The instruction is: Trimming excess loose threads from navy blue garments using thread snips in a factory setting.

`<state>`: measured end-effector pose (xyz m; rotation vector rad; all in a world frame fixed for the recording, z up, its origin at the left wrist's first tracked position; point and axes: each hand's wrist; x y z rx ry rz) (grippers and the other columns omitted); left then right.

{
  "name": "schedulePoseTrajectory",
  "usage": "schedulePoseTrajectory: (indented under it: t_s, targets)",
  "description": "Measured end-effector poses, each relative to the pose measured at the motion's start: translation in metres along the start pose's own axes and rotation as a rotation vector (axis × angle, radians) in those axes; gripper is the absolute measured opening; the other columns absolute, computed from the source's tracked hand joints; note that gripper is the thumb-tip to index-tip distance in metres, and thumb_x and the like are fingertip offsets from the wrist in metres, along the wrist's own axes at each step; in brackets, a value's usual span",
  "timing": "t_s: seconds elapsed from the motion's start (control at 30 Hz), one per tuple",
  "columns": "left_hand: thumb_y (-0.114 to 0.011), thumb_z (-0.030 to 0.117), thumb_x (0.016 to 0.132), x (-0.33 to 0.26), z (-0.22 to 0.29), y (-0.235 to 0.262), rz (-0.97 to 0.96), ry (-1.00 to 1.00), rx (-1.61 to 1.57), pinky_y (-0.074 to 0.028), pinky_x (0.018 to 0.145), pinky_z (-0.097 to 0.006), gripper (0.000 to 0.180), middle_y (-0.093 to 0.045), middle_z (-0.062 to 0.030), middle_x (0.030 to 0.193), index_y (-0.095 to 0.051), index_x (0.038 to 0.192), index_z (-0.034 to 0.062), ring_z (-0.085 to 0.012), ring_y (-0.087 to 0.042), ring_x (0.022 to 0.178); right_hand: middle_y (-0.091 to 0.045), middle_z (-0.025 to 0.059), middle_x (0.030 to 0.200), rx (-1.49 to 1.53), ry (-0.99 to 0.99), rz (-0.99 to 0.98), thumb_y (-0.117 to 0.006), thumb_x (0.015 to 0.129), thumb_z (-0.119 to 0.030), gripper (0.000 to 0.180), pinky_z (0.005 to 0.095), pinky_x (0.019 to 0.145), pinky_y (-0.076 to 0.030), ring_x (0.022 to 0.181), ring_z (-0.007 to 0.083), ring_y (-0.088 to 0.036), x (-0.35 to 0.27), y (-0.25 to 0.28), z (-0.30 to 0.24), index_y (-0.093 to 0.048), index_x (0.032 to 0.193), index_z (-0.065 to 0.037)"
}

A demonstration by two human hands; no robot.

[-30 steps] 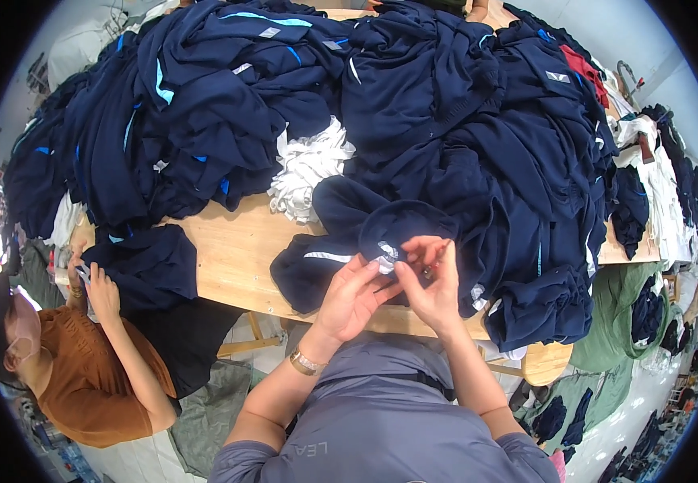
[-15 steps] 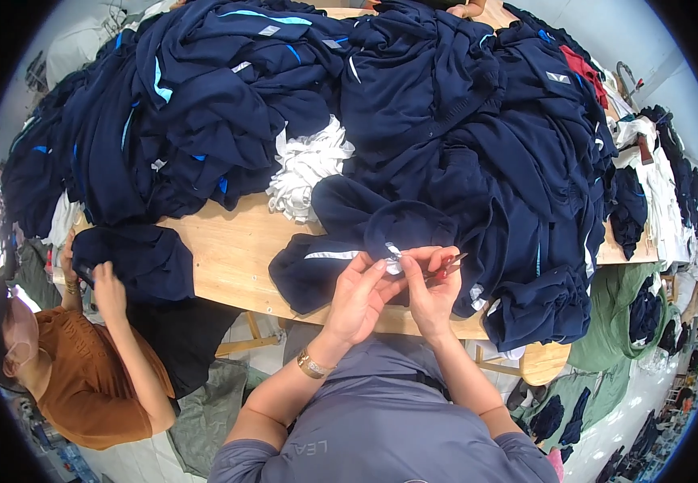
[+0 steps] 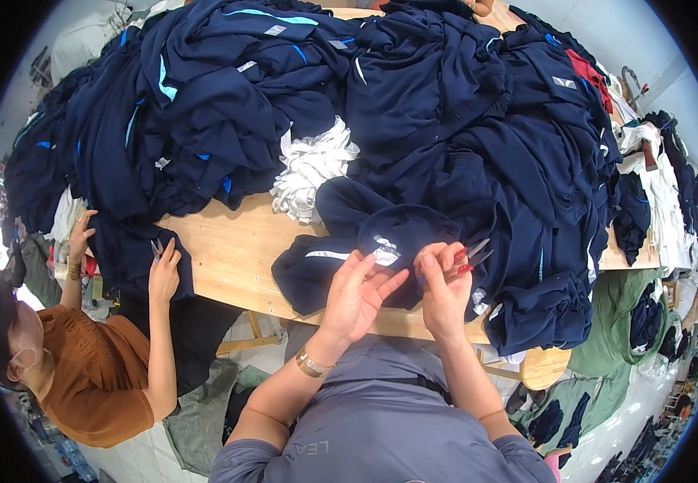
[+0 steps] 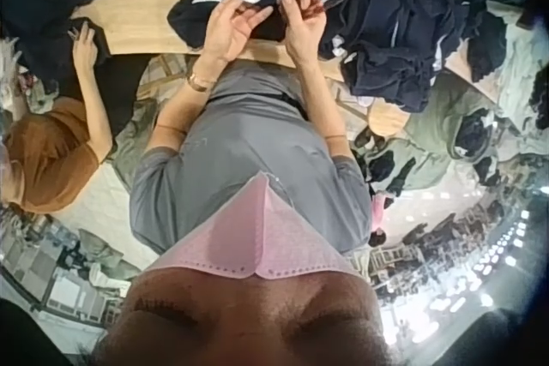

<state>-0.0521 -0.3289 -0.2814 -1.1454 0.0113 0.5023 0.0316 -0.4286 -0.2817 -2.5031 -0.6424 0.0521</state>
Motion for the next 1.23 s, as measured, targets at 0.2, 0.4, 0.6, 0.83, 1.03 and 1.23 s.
schedulePoseTrajectory:
  t_s: [0.2,0.4,0.6,0.83,1.03,1.23]
  targets:
    - [-0.044,0.011,0.093,0.004,0.006,0.005,0.021,-0.042,-0.070,-0.045,0.094,-0.044,0.004,-0.058,-0.0084,0.093,-0.045,0.090,0.0082,-0.0224,-0.059,0.091,-0.049,0.0049,0.074,-0.109,-0.312,-0.411,-0.056,0.083,0.004,0.028,0.0204,0.054,-0.041,0.061,0.0077,-0.047,-0.015,0.003,-0.031,-0.033,0.074,-0.009]
    - [-0.044,0.012,0.094,0.005,0.003,0.010,-0.096,-0.020,-0.136,-0.045,0.093,-0.045,0.004,-0.058,-0.0100,0.096,-0.045,0.092,0.0088,-0.0239,-0.058,0.096,-0.045,0.0014,0.070,-0.568,-0.012,-0.257,-0.066,0.079,-0.003,0.032,0.0182,0.047,-0.033,0.056,0.0044,-0.041,-0.011,0.006,-0.015,-0.034,0.076,-0.007]
    - [-0.043,0.014,0.094,0.002,0.009,-0.003,0.025,0.008,-0.076,-0.045,0.091,-0.043,0.005,-0.058,-0.0112,0.098,-0.046,0.094,0.0095,-0.0245,-0.057,0.099,-0.051,0.0102,0.066,-1.303,0.348,-0.234,-0.065,0.079,-0.035,0.036,0.0319,0.044,-0.039,0.050,0.0261,-0.052,-0.002,0.016,-0.012,-0.048,0.086,-0.005]
    - [-0.037,0.014,0.096,0.000,0.007,-0.005,0.031,-0.053,-0.010,-0.044,0.093,-0.048,0.014,-0.060,-0.0096,0.095,-0.048,0.098,0.0072,-0.0242,-0.057,0.101,-0.049,0.0048,0.058,-1.459,0.468,-0.230,-0.066,0.078,-0.035,0.034,0.0302,0.042,-0.037,0.045,0.0212,-0.050,-0.010,0.021,-0.010,-0.048,0.069,-0.008]
    - [-0.041,0.015,0.096,0.000,0.002,0.000,-0.026,-0.081,0.005,-0.046,0.088,-0.038,0.007,-0.058,-0.0131,0.102,-0.044,0.096,0.0088,-0.0228,-0.057,0.100,-0.047,0.0038,0.057,-1.531,0.566,-0.242,-0.067,0.076,-0.035,0.032,0.0286,0.041,-0.036,0.043,0.0196,-0.049,-0.007,0.017,-0.015,-0.050,0.068,-0.010]
    - [-0.042,0.017,0.095,0.000,0.001,-0.004,-0.040,-0.068,0.027,-0.045,0.088,-0.037,0.012,-0.056,-0.0124,0.106,-0.043,0.102,0.0075,-0.0230,-0.055,0.103,-0.048,0.0033,0.057,-1.528,0.556,-0.241,-0.068,0.076,-0.035,0.031,0.0288,0.041,-0.036,0.043,0.0193,-0.049,-0.007,0.017,-0.013,-0.051,0.068,-0.010]
Point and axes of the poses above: each hand's wrist, its own x-axis towards the middle knuckle, its own y-axis out of the back of the hand, z = x × y
